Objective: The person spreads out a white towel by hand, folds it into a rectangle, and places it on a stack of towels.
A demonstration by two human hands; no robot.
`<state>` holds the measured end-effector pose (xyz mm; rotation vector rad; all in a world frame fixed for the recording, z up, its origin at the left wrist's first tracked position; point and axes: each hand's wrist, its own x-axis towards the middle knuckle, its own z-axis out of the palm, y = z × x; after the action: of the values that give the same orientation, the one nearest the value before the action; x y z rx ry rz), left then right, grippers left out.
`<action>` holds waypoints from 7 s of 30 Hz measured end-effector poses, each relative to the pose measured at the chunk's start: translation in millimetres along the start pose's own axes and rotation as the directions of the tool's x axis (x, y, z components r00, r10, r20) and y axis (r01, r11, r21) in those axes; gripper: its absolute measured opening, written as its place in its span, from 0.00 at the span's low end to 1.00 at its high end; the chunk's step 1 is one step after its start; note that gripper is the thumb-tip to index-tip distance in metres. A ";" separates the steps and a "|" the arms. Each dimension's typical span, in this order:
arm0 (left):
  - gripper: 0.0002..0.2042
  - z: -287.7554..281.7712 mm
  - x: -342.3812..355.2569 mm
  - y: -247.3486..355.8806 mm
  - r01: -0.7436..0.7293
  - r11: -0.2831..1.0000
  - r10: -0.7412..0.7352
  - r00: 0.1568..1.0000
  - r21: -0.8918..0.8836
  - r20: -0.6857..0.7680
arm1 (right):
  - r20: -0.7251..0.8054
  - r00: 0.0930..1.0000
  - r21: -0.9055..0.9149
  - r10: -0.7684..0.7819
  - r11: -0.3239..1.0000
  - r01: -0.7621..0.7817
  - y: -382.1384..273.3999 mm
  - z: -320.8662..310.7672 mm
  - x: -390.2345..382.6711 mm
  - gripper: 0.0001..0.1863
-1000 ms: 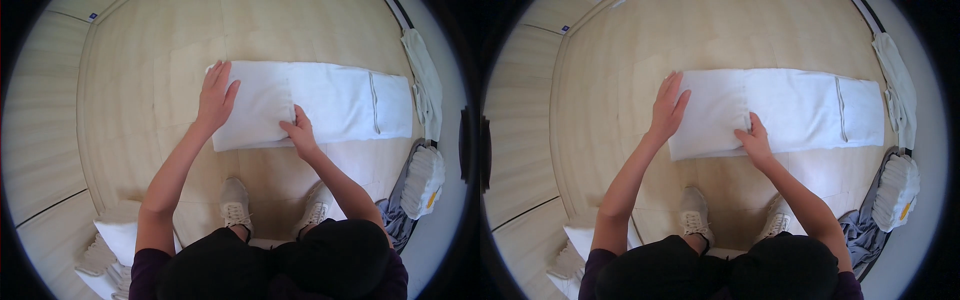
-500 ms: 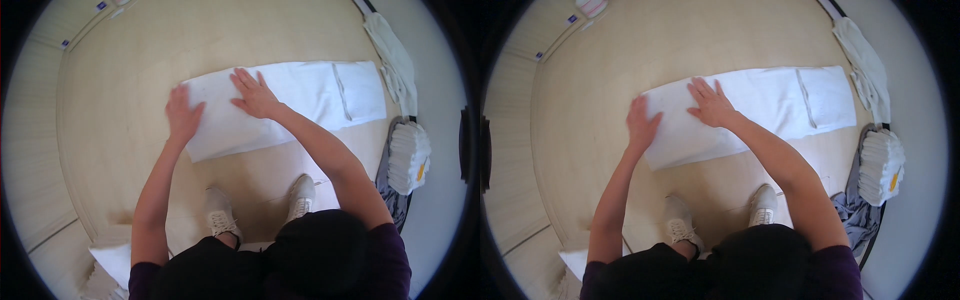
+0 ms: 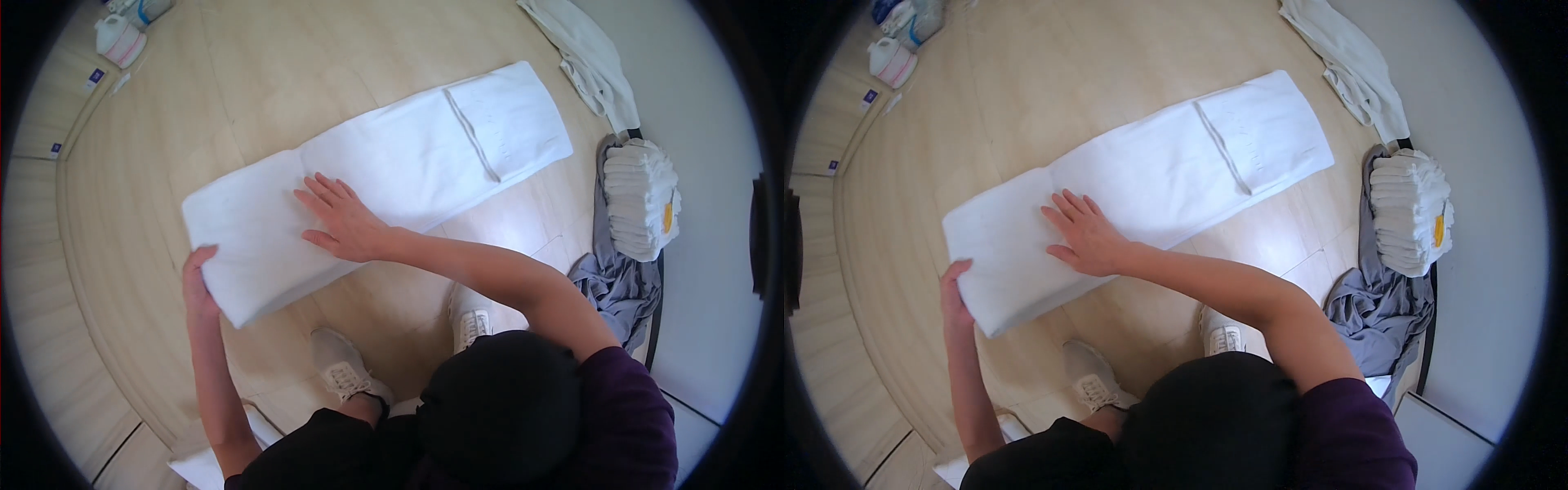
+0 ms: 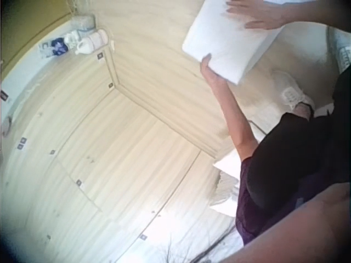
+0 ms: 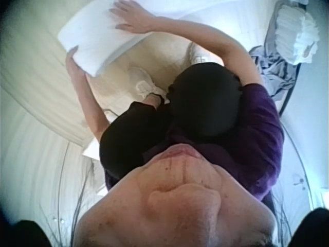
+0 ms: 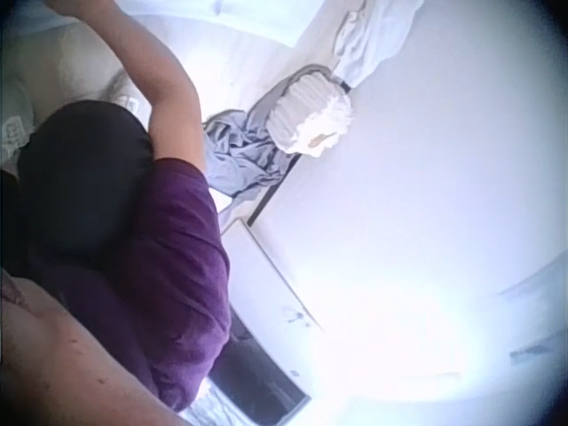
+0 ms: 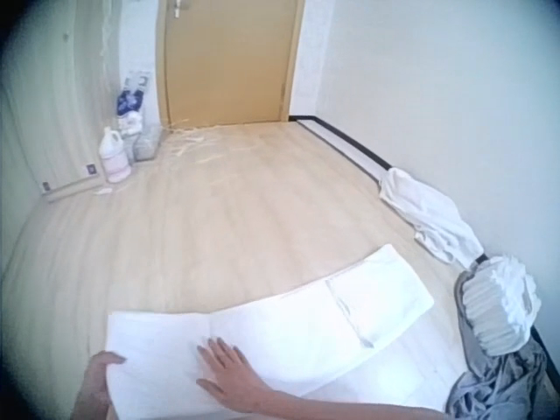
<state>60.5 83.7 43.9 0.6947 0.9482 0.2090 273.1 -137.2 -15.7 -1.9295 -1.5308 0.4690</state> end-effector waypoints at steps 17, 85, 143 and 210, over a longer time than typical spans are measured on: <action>0.23 157.5 100.1 -26.3 -0.524 -0.272 0.559 0.597 0.807 0.575 | 0.069 0.500 0.780 0.863 0.266 -0.566 95.5 -71.5 -96.3 0.37; 0.27 101.0 1.0 -112.0 -0.117 0.691 0.052 0.992 0.713 0.112 | 0.445 0.599 0.893 0.666 -0.274 -0.358 14.1 -35.9 -214.4 0.34; 0.31 -124.5 -473.5 -53.6 -0.711 0.703 0.436 0.437 -0.005 -0.787 | 0.051 0.857 0.674 0.513 0.615 -0.408 110.4 43.6 -255.3 0.15; 0.13 332.4 -276.4 -12.6 -0.698 0.490 -0.196 0.496 0.523 0.846 | -0.481 -0.362 0.022 0.798 -0.402 -0.916 -127.3 -83.6 -908.8 0.17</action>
<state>164.9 -202.3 351.1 1.7192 -0.1750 -0.3449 -8.6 -1012.9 38.0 -3.0570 0.9604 0.4005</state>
